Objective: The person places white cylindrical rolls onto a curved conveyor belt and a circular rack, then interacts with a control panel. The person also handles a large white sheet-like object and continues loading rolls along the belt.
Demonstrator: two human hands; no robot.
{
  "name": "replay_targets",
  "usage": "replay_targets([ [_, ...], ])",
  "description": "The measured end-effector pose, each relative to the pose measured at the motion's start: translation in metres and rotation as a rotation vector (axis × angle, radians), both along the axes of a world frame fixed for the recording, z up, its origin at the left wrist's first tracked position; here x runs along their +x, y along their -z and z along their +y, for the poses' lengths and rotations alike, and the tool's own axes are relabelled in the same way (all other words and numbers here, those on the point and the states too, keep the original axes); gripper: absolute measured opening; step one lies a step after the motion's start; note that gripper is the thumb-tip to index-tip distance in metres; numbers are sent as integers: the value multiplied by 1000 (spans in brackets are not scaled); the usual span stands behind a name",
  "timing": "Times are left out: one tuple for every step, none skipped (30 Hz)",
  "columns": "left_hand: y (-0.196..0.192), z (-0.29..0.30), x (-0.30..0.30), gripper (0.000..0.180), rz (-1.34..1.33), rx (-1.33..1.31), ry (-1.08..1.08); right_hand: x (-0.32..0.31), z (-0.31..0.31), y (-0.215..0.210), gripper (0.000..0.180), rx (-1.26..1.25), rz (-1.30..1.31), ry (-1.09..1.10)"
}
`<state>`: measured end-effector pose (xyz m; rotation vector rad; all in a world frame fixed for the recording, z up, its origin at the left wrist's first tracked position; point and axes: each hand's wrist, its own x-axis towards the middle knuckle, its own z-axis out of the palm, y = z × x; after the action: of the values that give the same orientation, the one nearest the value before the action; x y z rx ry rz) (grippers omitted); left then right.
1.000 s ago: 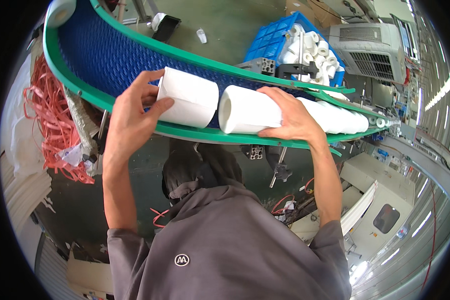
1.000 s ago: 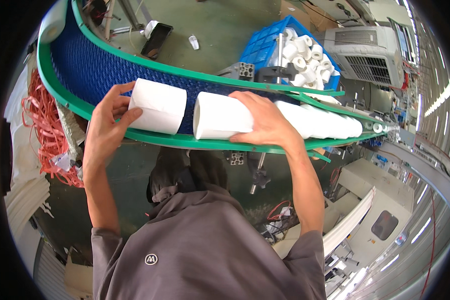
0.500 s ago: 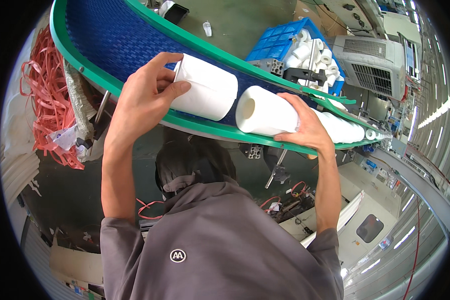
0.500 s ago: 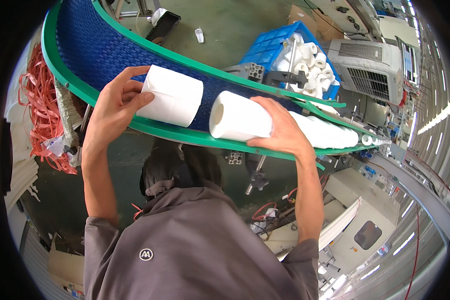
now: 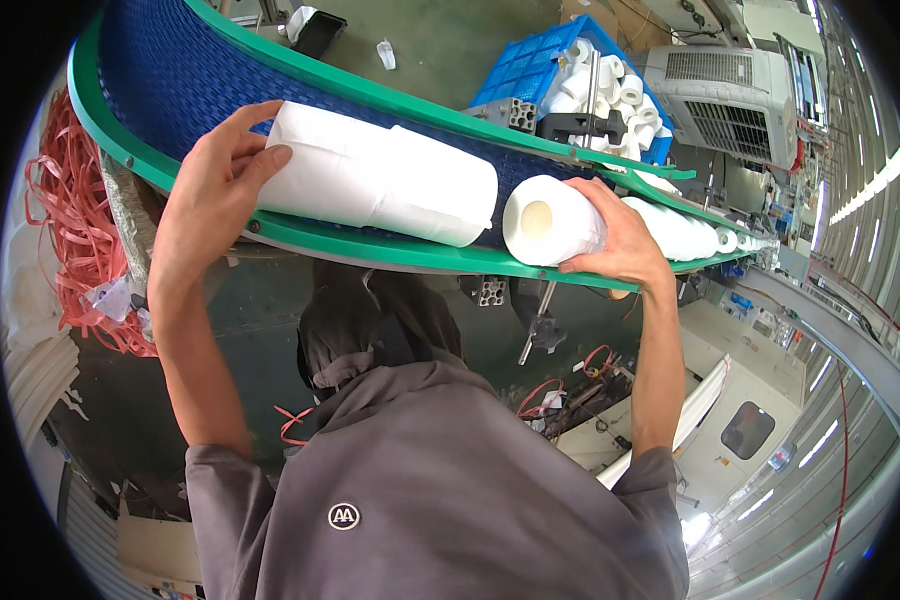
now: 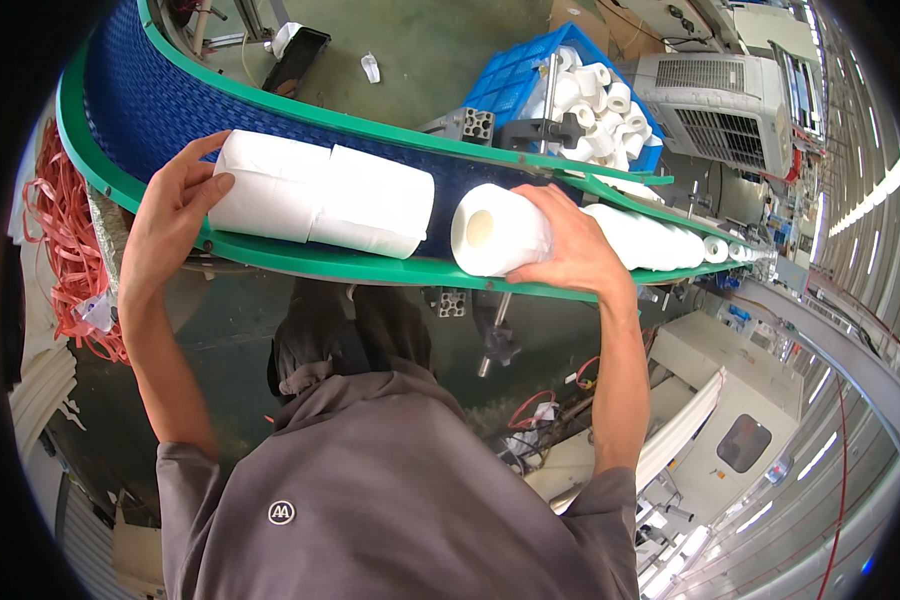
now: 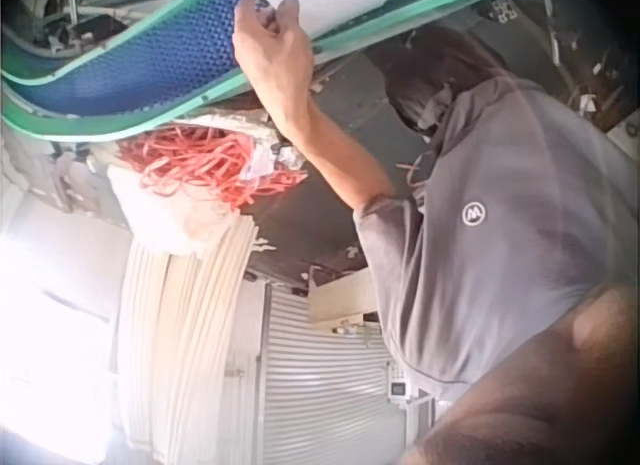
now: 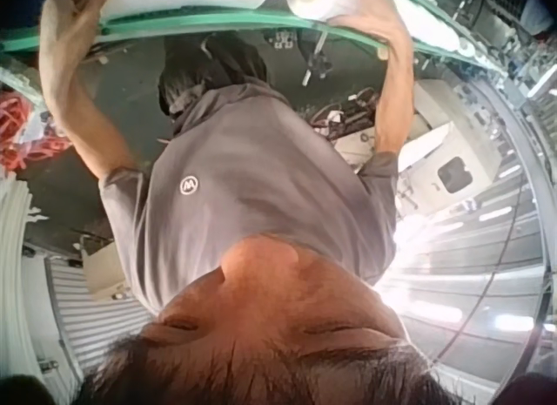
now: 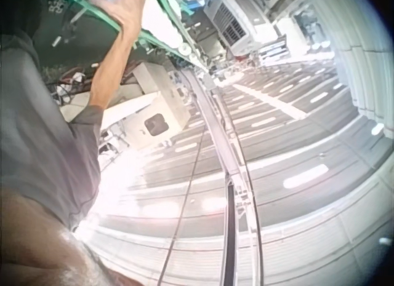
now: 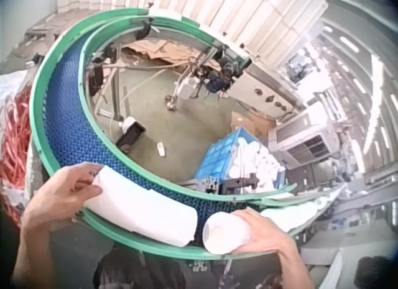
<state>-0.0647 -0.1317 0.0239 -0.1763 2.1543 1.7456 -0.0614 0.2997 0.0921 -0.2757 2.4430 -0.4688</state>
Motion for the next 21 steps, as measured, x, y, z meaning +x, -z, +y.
replay_targets([
  [2,-2,0,43,1,3,2,2,1,0,98,24,32,-3],
  [8,-3,3,43,22,-36,-9,1,-1,-4,101,7,-33,64],
  [9,-3,2,43,24,-43,-9,2,-1,-6,101,10,-38,72],
  [10,-2,2,43,27,-51,-10,2,-1,-8,102,13,-42,79],
  [10,-2,2,43,30,-59,-12,2,0,-9,102,15,-47,86],
  [9,-1,2,43,25,-51,-5,3,2,-9,102,18,-48,85],
  [7,-1,1,43,21,-43,1,3,5,-9,102,20,-48,84],
  [5,0,1,43,16,-35,7,3,7,-9,103,21,-49,83],
  [4,0,1,43,21,-37,8,4,10,-9,103,12,-47,95],
  [3,0,1,42,26,-38,9,4,12,-8,103,3,-45,107],
  [3,1,1,42,31,-40,10,5,15,-7,103,-6,-43,119],
  [2,1,2,42,33,-46,7,6,19,-5,103,-2,-18,94],
  [1,2,2,42,36,-53,5,8,24,-2,104,1,6,69],
  [0,3,3,42,39,-59,2,9,27,-1,104,5,31,44],
  [0,3,3,42,35,-67,-3,7,26,-2,104,17,24,34],
  [0,3,2,42,30,-75,-8,6,25,-3,104,30,17,23],
  [0,2,2,43,26,-83,-13,5,24,-4,104,43,10,13],
  [0,3,2,43,26,-87,-4,5,21,-3,105,31,-10,27],
  [1,3,1,43,26,-91,5,5,15,-2,106,19,-30,40],
  [2,3,0,43,25,-95,15,6,12,-1,106,7,-50,55],
  [2,3,1,43,23,-89,5,6,14,-1,107,-10,10,28],
])
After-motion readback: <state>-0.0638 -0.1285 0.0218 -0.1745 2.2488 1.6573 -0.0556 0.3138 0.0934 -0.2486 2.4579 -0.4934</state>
